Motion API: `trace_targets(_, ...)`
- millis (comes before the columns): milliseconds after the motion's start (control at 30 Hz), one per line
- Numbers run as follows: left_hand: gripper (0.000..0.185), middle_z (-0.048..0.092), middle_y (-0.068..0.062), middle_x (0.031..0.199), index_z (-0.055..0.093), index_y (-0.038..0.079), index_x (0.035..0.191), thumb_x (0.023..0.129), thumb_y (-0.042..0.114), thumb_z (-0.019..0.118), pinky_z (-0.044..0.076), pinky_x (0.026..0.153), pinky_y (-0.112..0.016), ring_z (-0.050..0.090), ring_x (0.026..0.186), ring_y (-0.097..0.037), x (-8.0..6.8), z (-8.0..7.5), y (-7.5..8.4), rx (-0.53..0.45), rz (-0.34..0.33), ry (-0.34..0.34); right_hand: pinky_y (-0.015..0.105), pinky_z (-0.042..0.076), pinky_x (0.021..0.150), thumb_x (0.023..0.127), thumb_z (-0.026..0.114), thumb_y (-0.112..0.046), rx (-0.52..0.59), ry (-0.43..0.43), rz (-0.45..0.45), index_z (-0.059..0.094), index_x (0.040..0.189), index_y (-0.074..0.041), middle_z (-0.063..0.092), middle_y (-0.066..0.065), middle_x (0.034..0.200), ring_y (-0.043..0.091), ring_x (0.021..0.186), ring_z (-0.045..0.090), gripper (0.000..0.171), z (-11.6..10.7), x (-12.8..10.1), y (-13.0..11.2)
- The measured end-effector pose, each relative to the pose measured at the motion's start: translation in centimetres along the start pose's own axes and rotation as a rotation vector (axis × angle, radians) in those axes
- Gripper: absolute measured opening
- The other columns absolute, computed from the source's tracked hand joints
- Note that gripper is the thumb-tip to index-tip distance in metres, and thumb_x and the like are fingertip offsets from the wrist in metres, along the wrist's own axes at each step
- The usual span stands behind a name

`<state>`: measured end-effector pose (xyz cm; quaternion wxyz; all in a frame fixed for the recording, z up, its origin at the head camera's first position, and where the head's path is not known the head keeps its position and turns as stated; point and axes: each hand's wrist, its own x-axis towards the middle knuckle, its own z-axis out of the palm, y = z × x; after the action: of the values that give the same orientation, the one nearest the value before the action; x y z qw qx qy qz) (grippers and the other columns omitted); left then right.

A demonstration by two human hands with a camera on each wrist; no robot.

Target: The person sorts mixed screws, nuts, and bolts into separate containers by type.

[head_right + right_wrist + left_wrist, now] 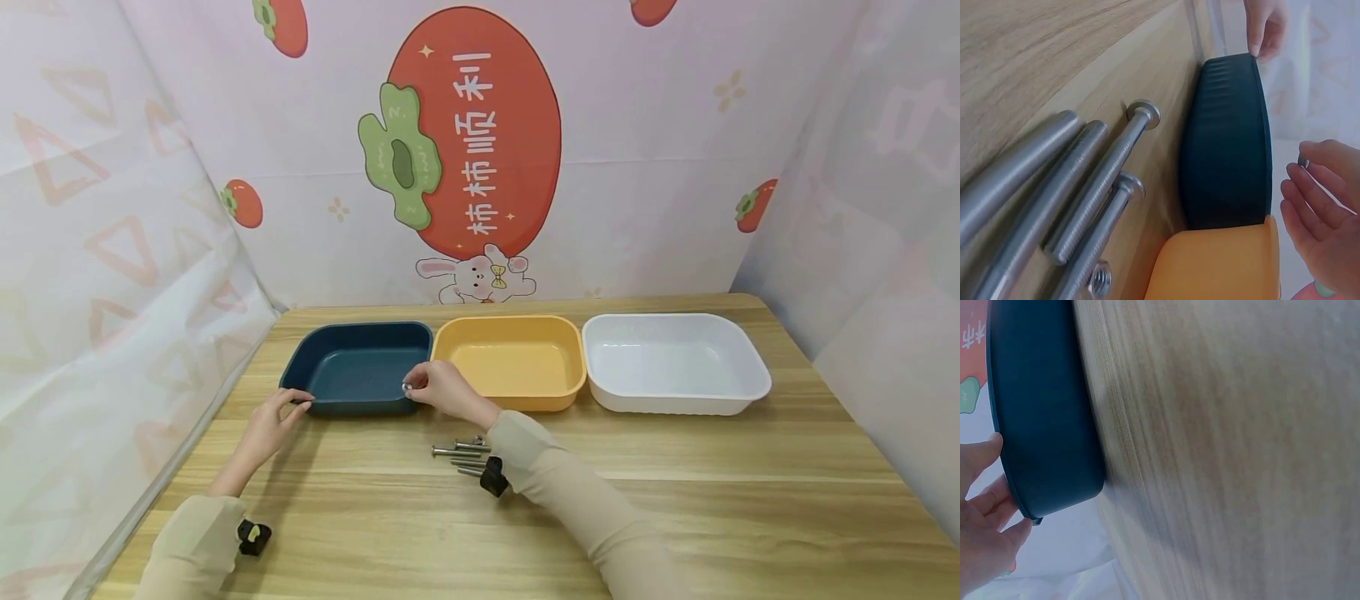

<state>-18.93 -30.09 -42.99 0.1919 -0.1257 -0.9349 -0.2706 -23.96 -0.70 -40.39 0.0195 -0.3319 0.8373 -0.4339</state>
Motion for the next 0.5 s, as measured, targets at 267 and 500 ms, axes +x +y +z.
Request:
trace_targets(267,0.008,0.057,-0.015,0.087,0.063,-0.001,0.089,0.081,0.0,0.06,0.042,0.074,-0.048,0.054,0.085,-0.034,0.0,0.1,0.0,0.0,0.004,0.0,0.018,0.045,0.066,0.079,0.064,-0.007,0.015,0.047,0.024,0.066,0.091,0.001,0.064,0.006,0.081,0.013,0.072,0.057,0.014,0.8,0.8,0.2)
trace_targets(500,0.008,0.057,-0.016,0.087,0.062,-0.001,0.089,0.081,-0.001,0.059,0.041,0.075,-0.049,0.053,0.085,-0.034,0.0,0.0,0.0,-0.004,0.002,0.003,0.019,0.047,0.068,0.081,0.063,-0.008,0.042,0.091,0.074,0.065,0.094,0.001,0.065,0.007,0.085,0.014,0.075,0.058,0.017,1.5,1.5,0.3)
